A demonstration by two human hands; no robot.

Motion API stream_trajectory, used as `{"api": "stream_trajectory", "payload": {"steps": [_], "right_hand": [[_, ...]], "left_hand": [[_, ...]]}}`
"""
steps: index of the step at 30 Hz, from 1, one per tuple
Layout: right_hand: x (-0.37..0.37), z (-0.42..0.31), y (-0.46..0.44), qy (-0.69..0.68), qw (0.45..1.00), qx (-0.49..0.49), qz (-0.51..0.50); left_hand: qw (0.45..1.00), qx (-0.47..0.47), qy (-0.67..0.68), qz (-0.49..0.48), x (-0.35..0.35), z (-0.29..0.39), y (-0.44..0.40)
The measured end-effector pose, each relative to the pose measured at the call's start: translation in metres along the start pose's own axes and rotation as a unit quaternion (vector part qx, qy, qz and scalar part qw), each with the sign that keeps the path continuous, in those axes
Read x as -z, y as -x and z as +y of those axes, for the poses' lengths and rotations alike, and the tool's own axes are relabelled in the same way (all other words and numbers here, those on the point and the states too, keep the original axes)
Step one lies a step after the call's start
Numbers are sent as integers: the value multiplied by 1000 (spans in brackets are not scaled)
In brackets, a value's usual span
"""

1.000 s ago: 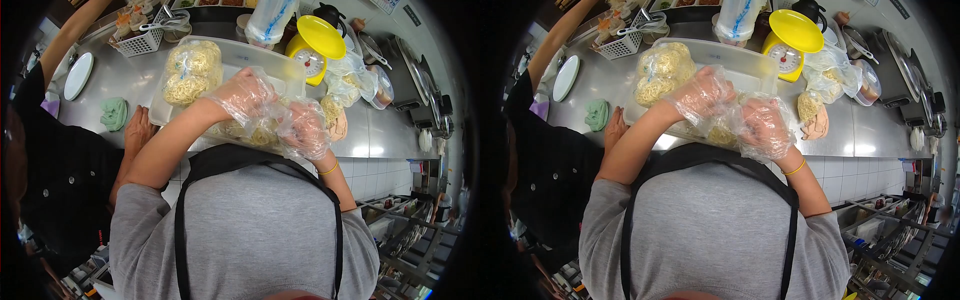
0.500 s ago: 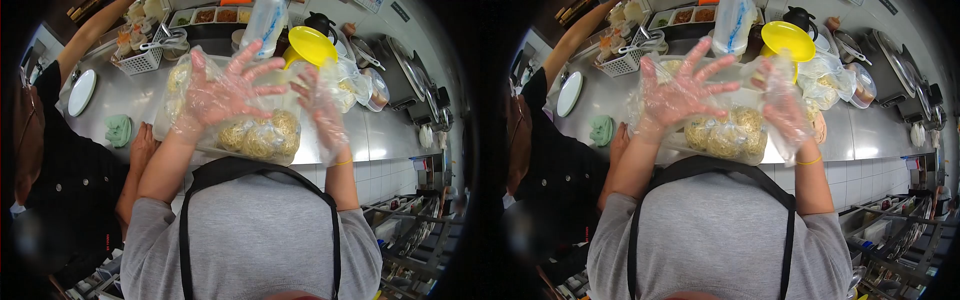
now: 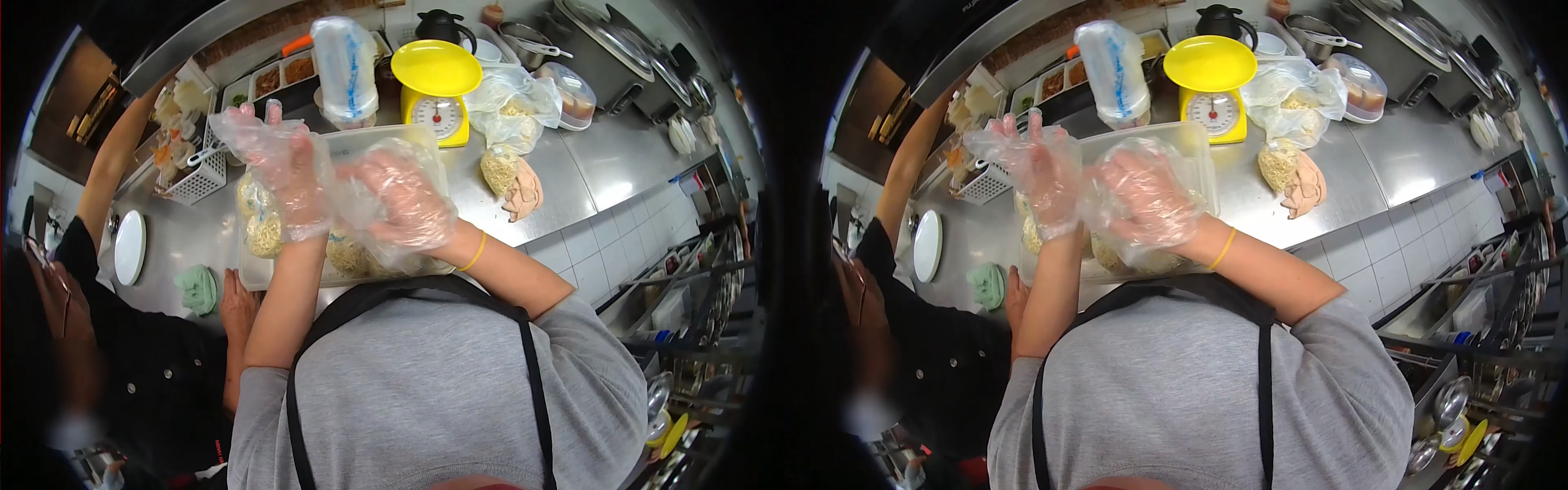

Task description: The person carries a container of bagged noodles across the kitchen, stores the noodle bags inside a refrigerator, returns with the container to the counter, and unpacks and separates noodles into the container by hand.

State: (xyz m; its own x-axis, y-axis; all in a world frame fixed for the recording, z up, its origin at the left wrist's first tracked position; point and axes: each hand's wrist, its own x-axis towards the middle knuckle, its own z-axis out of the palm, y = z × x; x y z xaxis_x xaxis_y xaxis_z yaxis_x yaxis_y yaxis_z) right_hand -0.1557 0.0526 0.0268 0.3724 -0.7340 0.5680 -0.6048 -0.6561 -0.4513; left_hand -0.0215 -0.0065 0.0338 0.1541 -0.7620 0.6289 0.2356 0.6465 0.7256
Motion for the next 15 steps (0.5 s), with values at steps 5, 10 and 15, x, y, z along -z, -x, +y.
{"api": "stream_trajectory", "payload": {"steps": [5, 10, 15], "right_hand": [[-13, 3, 1, 86, 995, 50, 22], [-15, -13, 6, 41, 995, 64, -68], [2, 11, -3, 11, 994, 94, -54]], "left_hand": [[997, 45, 56, 6, 4, -10, -12], [989, 61, 131, 44, 0, 18, -29], [995, 8, 79, 57, 7, 23, -33]]}}
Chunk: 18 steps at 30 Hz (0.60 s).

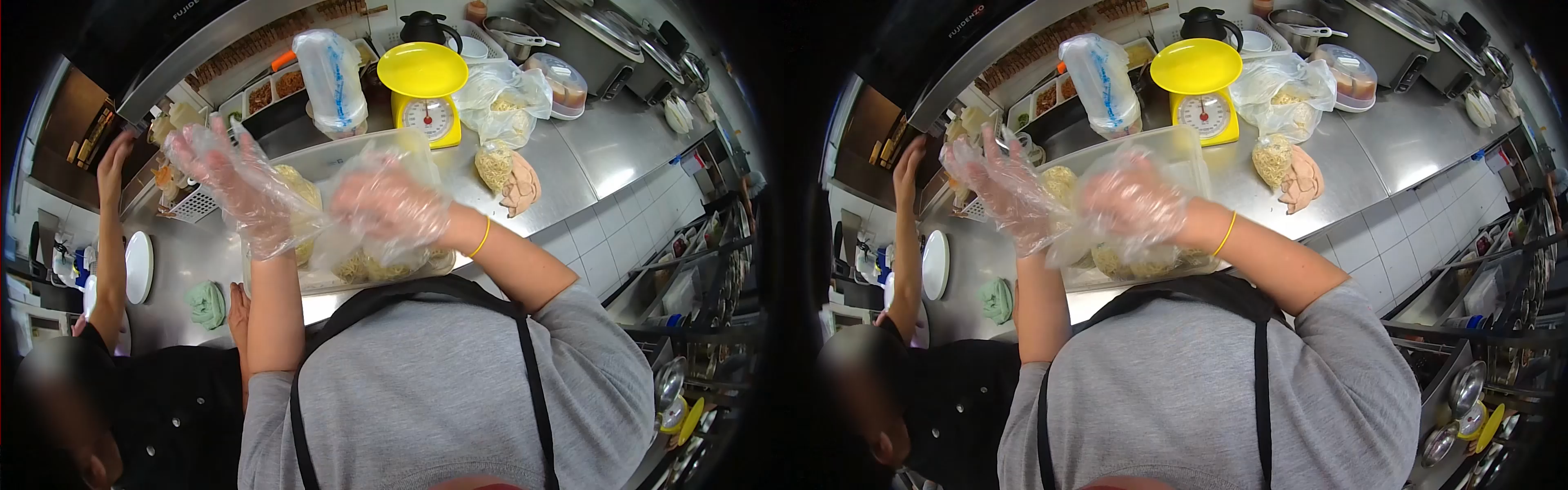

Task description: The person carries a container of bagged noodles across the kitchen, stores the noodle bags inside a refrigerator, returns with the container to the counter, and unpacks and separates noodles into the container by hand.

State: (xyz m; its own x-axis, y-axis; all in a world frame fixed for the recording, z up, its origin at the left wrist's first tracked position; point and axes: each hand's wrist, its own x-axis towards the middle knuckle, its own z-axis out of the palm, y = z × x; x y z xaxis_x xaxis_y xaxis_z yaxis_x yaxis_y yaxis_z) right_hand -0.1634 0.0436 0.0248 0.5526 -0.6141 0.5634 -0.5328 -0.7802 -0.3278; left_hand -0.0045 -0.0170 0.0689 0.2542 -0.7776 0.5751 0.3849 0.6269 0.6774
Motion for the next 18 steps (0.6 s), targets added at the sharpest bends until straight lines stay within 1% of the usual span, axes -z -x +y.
{"api": "stream_trajectory", "payload": {"steps": [2, 3, 4, 5, 6, 7, 9, 10, 12, 13, 15, 18], "right_hand": [[20, 17, -6, -128, 986, -30, 102], [16, 31, -4, -166, 957, -129, 198], [15, 39, -6, -202, 908, -225, 291], [20, 49, -9, -247, 865, -264, 350], [28, 53, -17, -290, 813, -300, 406], [27, 62, -19, -290, 813, -299, 406], [21, 80, -20, -178, 811, -305, 467], [21, 82, -22, -177, 811, -303, 467], [21, 83, -26, -128, 806, -302, 493], [21, 81, -26, -128, 806, -302, 493], [23, 76, -28, -120, 809, -271, 507], [25, 74, -31, -122, 798, -271, 524]], "left_hand": [[989, -80, -113, -45, -4, 7, 8], [989, -81, -115, -43, -3, 8, 14], [956, -125, -222, -146, 0, 8, 21], [899, -166, -324, -245, 0, 7, 28], [865, -191, -350, -306, -7, 8, 34], [825, -215, -373, -366, -16, 7, 41], [786, -210, -413, -409, -29, 4, 62], [786, -211, -413, -408, -34, -2, 68], [778, -260, -409, -400, -40, -12, 79], [778, -260, -409, -399, -42, -14, 82], [778, -277, -403, -394, -45, -17, 87], [782, -290, -396, -385, -46, -21, 88]]}}
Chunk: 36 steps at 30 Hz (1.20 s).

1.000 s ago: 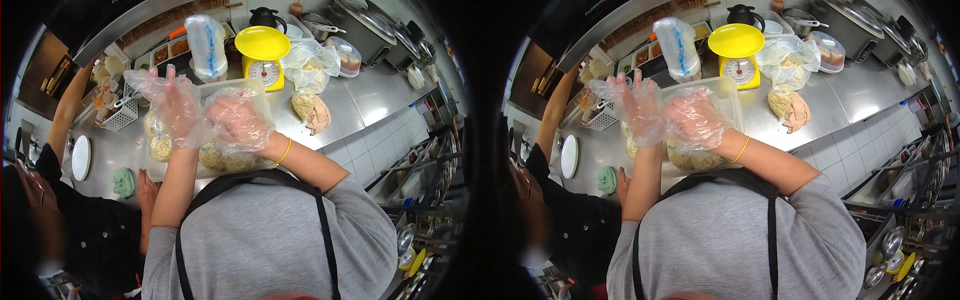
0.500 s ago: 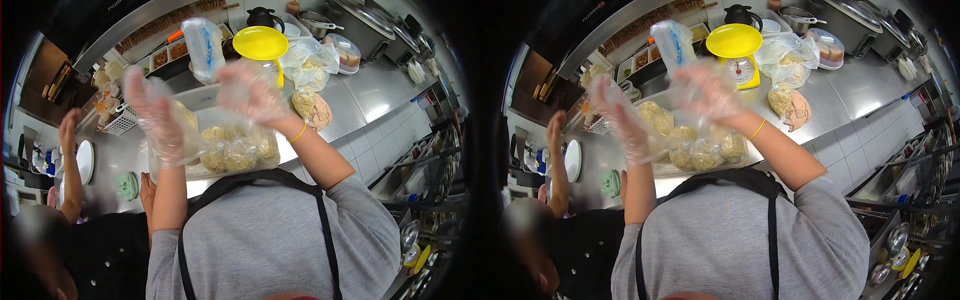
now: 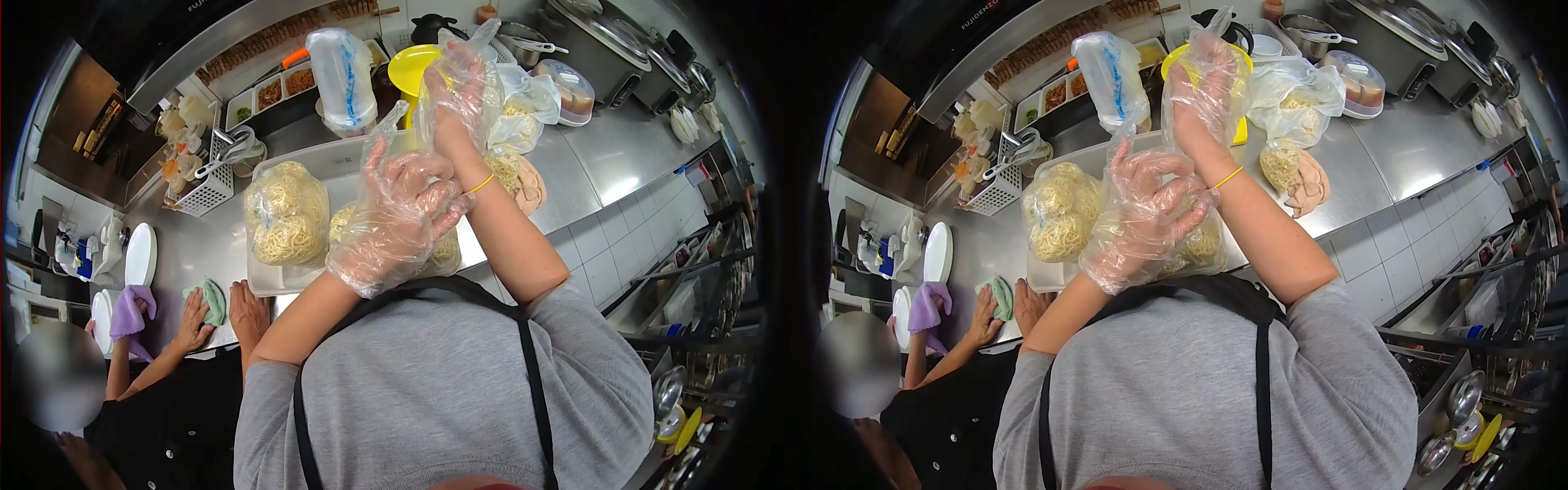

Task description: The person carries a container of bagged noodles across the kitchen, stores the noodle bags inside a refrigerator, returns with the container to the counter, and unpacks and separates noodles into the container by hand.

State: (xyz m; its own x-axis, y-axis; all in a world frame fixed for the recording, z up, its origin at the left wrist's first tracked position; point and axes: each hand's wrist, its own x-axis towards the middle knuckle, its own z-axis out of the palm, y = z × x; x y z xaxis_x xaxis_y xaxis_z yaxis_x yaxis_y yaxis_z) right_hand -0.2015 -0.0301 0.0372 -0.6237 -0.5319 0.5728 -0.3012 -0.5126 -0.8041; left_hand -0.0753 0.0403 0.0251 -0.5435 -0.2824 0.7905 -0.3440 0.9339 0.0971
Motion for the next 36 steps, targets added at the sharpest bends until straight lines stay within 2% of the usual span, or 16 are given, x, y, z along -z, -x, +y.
{"api": "stream_trajectory", "payload": {"steps": [7, 13, 19, 20, 21, 23, 24, 25, 26, 28, 30, 31, 32, 33, 35, 36], "right_hand": [[3, -5, -2, 1, 999, -5, -39], [2, -6, -12, -67, 998, 13, 10], [-1, 4, -13, -102, 995, 6, -2], [3, 3, -10, -68, 994, -17, -86], [9, -1, -6, -34, 984, -40, -171], [27, -26, 3, 110, 927, -53, -355], [38, -34, 11, 156, 884, -33, -440], [50, -24, 20, 87, 842, -1, -532], [58, -13, 27, 17, 788, 31, -615], [60, -40, 21, 77, 644, -121, -751], [54, -67, 26, 110, 663, -96, -735], [51, -75, 31, 146, 685, -77, -710], [48, -68, 40, 117, 704, -18, -700], [41, -70, 44, 113, 701, -17, -704], [25, -77, 54, 123, 658, 150, -727], [19, -76, 62, 74, 687, 152, -706]], "left_hand": [[1000, 10, 21, -4, 0, 6, -7], [999, 29, 30, 35, 1, 8, -9], [998, 51, 42, -20, 8, 12, -21], [917, 188, 352, -6, 6, 8, -17], [724, 301, 621, 12, 5, 3, -14], [786, 210, 582, -8, 36, -21, -6], [650, 340, 679, 21, 60, -25, -6], [484, 453, 747, 52, 81, -28, -5], [533, 457, 704, 103, 97, -30, -3], [581, 460, 652, 162, 120, -45, 15], [659, 352, 657, 104, 132, -68, 42], [661, 355, 653, 108, 140, -71, 49], [815, 375, 440, 43, 148, -70, 55], [909, 369, 194, -28, 154, -69, 58], [901, 389, 191, 7, 157, -75, 62], [896, 422, 133, 43, 158, -85, 71]]}}
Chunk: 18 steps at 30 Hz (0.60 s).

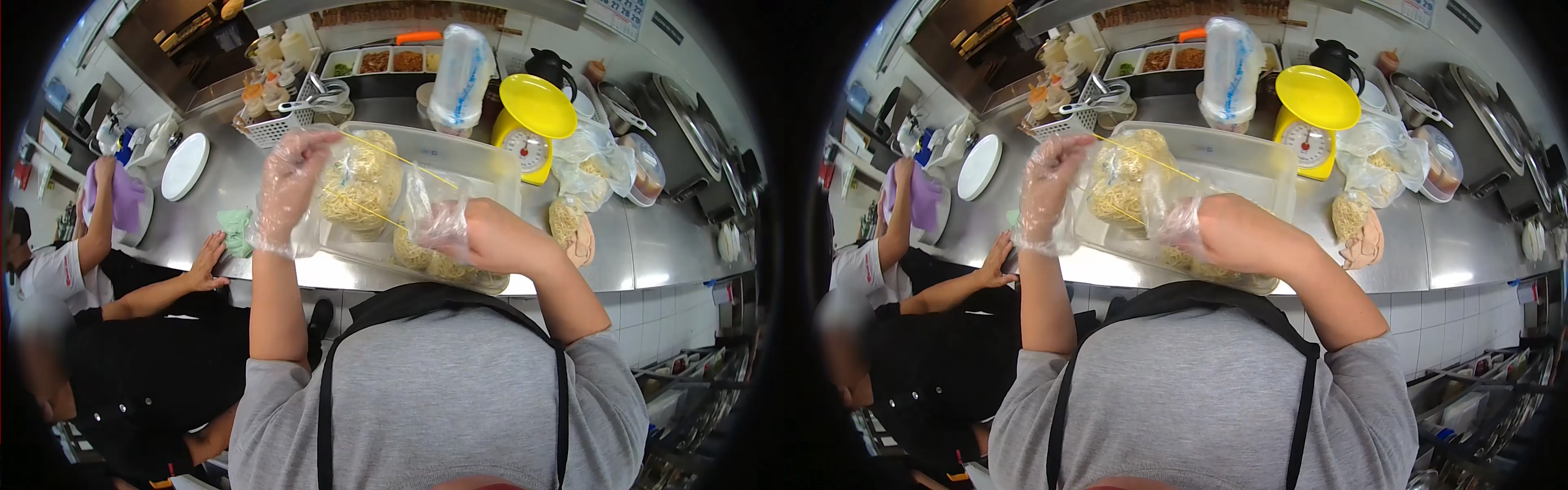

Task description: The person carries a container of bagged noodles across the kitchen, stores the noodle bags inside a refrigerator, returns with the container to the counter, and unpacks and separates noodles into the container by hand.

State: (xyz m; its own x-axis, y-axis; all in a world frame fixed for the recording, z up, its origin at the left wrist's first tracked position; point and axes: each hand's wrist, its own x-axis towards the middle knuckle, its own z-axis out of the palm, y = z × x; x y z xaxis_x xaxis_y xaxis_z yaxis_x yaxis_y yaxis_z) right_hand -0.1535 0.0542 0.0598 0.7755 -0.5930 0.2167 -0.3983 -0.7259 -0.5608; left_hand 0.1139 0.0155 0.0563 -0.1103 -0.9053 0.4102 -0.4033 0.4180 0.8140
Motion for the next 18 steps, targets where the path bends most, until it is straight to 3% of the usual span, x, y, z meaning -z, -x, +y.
{"api": "stream_trajectory", "payload": {"steps": [1, 4, 9, 11, 13, 15, 16, 17, 18], "right_hand": [[-2, 0, -5, -1, 1000, 5, -4], [-2, 4, -20, 52, 997, 54, 31], [-13, 36, -39, 122, 990, -48, -49], [-12, 54, -53, 128, 990, -42, -41], [-12, 78, -71, 135, 990, -40, -29], [-15, 107, -88, 129, 984, -104, -69], [-15, 117, -95, 130, 984, -105, -68], [-18, 126, -101, 126, 976, -139, -111], [-22, 133, -103, 121, 965, -174, -155]], "left_hand": [[997, 25, -37, 62, 6, -13, -2], [996, 47, 17, 76, 21, -42, -5], [995, 87, 0, 38, 24, -80, -24], [986, 162, -25, 26, 14, -83, -37], [983, 177, -46, 14, 12, -128, -59], [979, 191, -66, 1, 9, -148, -73], [947, 154, -274, -67, 8, -149, -78], [866, 109, -469, -134, 7, -151, -79], [866, 109, -468, -136, 8, -151, -76]]}}
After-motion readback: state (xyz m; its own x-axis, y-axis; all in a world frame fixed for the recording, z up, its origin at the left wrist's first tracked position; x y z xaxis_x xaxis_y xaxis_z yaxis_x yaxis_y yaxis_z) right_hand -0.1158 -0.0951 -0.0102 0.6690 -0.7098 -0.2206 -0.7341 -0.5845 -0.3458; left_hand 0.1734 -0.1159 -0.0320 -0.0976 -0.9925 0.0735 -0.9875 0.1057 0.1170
